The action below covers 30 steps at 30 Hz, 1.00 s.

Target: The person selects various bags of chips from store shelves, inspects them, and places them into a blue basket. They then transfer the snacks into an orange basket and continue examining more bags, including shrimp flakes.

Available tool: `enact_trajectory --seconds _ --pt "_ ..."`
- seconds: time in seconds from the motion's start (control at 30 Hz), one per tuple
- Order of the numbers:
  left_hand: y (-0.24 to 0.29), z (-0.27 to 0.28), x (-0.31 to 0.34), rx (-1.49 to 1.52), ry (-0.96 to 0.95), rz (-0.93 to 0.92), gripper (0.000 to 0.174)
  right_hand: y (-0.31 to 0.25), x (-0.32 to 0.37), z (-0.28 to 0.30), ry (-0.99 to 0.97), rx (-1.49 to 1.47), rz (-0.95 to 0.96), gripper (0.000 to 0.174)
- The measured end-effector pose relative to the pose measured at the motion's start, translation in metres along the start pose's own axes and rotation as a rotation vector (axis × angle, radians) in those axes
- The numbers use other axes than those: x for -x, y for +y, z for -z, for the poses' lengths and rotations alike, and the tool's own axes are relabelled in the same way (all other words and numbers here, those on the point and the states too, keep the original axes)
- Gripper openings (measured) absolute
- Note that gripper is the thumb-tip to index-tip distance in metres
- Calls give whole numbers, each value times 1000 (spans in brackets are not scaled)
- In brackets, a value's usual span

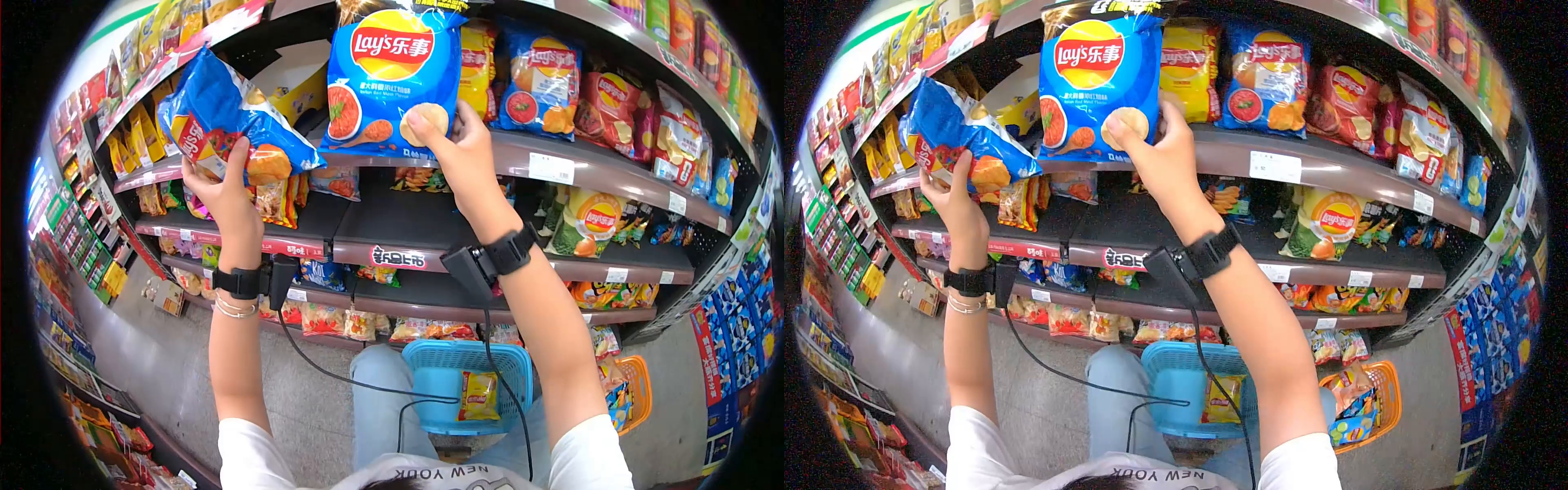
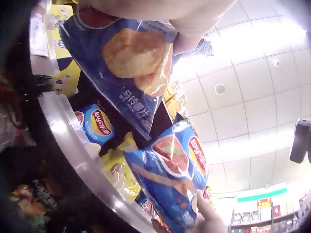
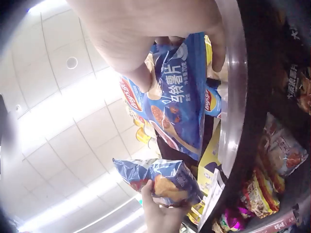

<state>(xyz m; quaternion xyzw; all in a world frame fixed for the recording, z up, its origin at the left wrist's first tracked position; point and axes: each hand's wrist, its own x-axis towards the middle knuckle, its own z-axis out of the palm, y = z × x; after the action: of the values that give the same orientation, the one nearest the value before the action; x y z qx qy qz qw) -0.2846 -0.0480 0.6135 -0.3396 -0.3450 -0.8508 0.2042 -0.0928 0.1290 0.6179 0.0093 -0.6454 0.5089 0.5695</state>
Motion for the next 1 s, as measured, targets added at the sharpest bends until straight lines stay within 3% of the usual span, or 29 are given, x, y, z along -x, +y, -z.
enact_trajectory --seconds 0.1,0.23,0.37,0.6,0.73,0.87,1.0 --pt "-1 12 -3 -48 19 0 76 12 -18 -19 -44 53 -9 52" --pt "-3 28 -12 -55 24 14 89 23 -36 -42 -147 91 -69 55" --pt "2 38 -17 -86 19 2 84 11 -38 -60 -304 115 -209 55" --pt "-8 56 -20 -104 53 4 77 19 -38 -79 -219 -2 -389 48" --pt "-11 61 -20 -127 34 2 78 24 -61 -71 -74 -210 -339 39" --pt "-13 56 -16 -161 9 -6 79 50 -95 -67 -22 201 -54 48" --pt "-10 43 -7 -142 -20 38 80 69 -109 -65 56 487 37 54"
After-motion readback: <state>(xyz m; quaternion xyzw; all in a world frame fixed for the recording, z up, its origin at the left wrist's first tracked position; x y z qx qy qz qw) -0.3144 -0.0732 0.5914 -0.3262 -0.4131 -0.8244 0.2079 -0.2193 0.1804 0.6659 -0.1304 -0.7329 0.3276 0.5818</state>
